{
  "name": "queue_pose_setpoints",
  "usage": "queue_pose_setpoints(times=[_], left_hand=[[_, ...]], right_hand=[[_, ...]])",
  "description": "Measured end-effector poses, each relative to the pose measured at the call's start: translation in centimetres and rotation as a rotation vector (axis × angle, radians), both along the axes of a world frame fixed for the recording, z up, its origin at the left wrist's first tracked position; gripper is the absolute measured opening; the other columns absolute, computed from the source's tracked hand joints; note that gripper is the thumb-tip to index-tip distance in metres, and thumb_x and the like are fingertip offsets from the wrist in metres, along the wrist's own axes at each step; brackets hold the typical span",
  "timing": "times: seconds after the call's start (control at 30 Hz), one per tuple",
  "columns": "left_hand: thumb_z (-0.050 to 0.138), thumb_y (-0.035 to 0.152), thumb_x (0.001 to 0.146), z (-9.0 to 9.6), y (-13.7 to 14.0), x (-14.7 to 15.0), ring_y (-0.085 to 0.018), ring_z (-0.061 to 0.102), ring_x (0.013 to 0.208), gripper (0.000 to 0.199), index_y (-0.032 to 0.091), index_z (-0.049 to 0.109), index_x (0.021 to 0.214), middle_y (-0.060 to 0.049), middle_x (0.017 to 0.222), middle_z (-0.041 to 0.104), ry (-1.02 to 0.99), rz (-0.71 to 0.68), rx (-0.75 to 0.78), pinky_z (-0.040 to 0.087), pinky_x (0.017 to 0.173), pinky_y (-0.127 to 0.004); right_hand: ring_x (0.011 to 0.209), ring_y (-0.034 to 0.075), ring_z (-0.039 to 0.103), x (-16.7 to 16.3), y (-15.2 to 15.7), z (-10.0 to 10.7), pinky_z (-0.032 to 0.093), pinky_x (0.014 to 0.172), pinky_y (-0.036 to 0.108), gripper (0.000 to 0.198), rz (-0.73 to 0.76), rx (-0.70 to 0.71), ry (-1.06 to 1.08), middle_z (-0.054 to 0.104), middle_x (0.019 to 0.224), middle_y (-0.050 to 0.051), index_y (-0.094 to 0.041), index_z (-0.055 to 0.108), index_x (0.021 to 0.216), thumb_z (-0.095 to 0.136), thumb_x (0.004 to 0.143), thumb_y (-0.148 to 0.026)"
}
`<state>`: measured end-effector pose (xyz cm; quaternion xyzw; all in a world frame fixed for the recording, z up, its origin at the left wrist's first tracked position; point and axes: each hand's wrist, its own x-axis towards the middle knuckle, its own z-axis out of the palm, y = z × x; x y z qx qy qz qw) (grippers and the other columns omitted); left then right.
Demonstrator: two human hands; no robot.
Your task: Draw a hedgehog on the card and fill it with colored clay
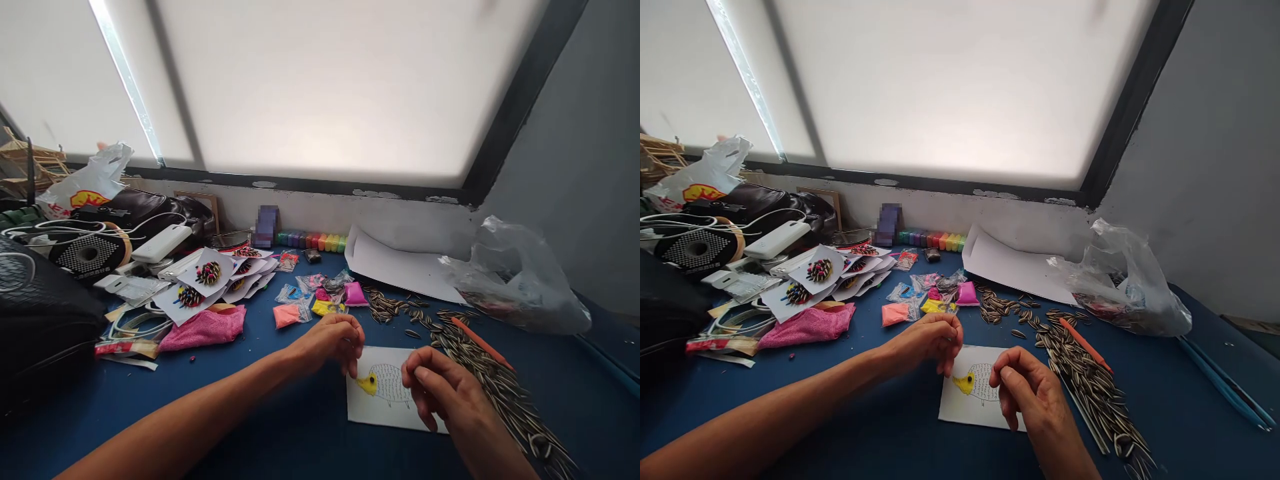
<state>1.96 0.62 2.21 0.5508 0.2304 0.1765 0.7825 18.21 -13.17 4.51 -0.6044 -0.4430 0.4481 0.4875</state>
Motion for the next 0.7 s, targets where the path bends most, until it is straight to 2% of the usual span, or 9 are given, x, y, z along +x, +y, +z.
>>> queue_pose_setpoints(times=[0.17, 0.3, 0.5, 0.7], left_hand=[[0.05, 0.025, 0.075, -0.7, 0.4, -0.1, -0.012, 0.06, 0.048, 0.01, 0.015, 0.049, 0.078, 0.003, 0.065, 0.053, -0.025, -0.022, -0.03, 0.04, 0.044, -0.02], [0.058, 0.035, 0.082, -1.1, 0.7, -0.3, -0.01, 0.061, 0.052, 0.021, 0.015, 0.051, 0.085, 0.004, 0.07, 0.054, -0.071, -0.028, -0.015, 0.041, 0.048, -0.02], [0.07, 0.048, 0.076, -1.2, 0.9, -0.2, -0.01, 0.062, 0.055, 0.041, 0.012, 0.055, 0.087, -0.001, 0.075, 0.063, 0.006, 0.029, 0.039, 0.043, 0.05, -0.02], [0.07, 0.052, 0.073, -1.3, 0.8, -0.2, -0.011, 0.062, 0.052, 0.044, 0.013, 0.053, 0.086, -0.003, 0.075, 0.066, 0.023, 0.032, 0.059, 0.043, 0.047, -0.02]], right_hand=[[0.048, 0.008, 0.035, -0.1, -0.1, 0.2, 0.033, 0.048, 0.023, 0.045, 0.03, -0.076, -0.012, 0.045, 0.052, -0.006, -0.02, 0.056, 0.072, 0.053, 0.082, -0.064], [0.049, 0.009, 0.035, -0.3, 0.2, 0.3, 0.034, 0.049, 0.024, 0.049, 0.064, -0.121, -0.06, 0.043, 0.05, -0.006, -0.021, 0.056, 0.072, 0.053, 0.08, -0.069], [0.047, 0.008, 0.034, -0.4, 0.2, 0.3, 0.033, 0.048, 0.023, 0.053, 0.08, -0.127, -0.091, 0.042, 0.051, -0.006, -0.021, 0.055, 0.068, 0.052, 0.078, -0.073], [0.045, 0.008, 0.036, -0.3, 0.2, 0.2, 0.034, 0.047, 0.023, 0.054, 0.043, -0.139, -0.134, 0.043, 0.049, -0.006, -0.021, 0.057, 0.069, 0.051, 0.077, -0.074]])
